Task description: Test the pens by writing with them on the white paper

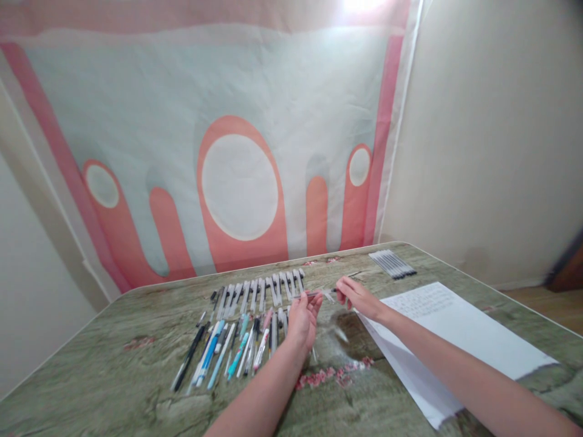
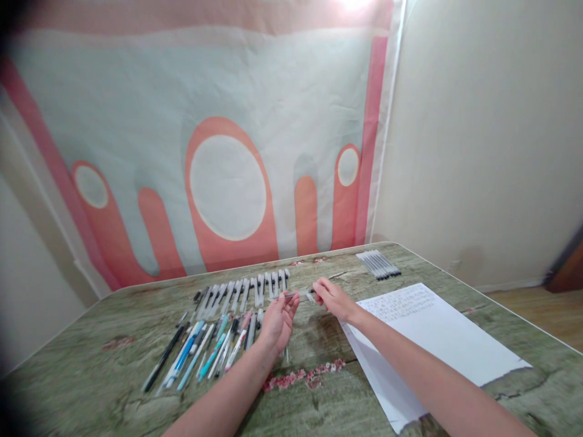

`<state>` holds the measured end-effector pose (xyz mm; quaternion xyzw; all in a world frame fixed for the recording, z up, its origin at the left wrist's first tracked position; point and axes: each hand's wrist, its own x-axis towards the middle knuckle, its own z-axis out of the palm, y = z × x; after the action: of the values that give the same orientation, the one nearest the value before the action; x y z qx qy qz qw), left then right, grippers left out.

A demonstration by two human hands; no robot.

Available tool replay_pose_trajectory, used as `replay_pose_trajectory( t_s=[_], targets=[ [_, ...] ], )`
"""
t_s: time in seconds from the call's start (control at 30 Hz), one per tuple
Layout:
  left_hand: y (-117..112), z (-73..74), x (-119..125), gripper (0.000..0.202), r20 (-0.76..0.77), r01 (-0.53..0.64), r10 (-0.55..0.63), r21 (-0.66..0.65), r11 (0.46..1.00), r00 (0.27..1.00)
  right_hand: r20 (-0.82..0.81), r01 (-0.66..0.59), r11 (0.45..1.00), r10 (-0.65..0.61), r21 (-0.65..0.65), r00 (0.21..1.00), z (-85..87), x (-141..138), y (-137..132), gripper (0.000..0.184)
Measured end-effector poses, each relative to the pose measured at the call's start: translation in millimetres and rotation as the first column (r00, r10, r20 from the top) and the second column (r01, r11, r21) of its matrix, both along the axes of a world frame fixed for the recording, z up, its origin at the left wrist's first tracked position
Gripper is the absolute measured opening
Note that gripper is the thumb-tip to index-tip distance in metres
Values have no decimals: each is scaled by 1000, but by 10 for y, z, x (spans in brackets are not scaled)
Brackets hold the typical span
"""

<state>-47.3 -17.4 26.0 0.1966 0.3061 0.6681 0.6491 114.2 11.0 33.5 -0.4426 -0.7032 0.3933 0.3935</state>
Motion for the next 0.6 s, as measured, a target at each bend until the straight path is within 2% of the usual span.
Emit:
replay_pose_trajectory(
  t_s=[0.1, 0.23, 0.3, 0.47, 0.53, 0.6],
  targets=[
    [9, -17, -1, 7, 6, 2, -2, -3, 1000, 1000, 102, -15, 990, 0, 140, 995, 47, 9, -41, 29],
    [-7, -25, 21, 4, 12, 18, -19, 29, 999, 1000, 208, 0, 961, -59, 275, 976, 39, -15, -77, 31],
    [-16, -14, 27, 4, 11, 19, -20, 46, 999, 1000, 206, 23, 964, -80, 266, 975, 4, -29, -65, 37],
    [-15, 41, 15, 7, 9, 7, -7, 12, 1000, 1000, 80, -11, 999, 8, 35, 997, -42, -24, -13, 47],
    [-11, 54, 8, 9, 7, 3, -3, -1, 1000, 1000, 62, -4, 996, -1, 86, 998, -14, -9, -18, 41],
    [-10, 56, 5, 9, 6, 4, -4, 2, 1000, 1000, 103, -7, 980, -14, 197, 995, 19, 2, -34, 33]
  ],
)
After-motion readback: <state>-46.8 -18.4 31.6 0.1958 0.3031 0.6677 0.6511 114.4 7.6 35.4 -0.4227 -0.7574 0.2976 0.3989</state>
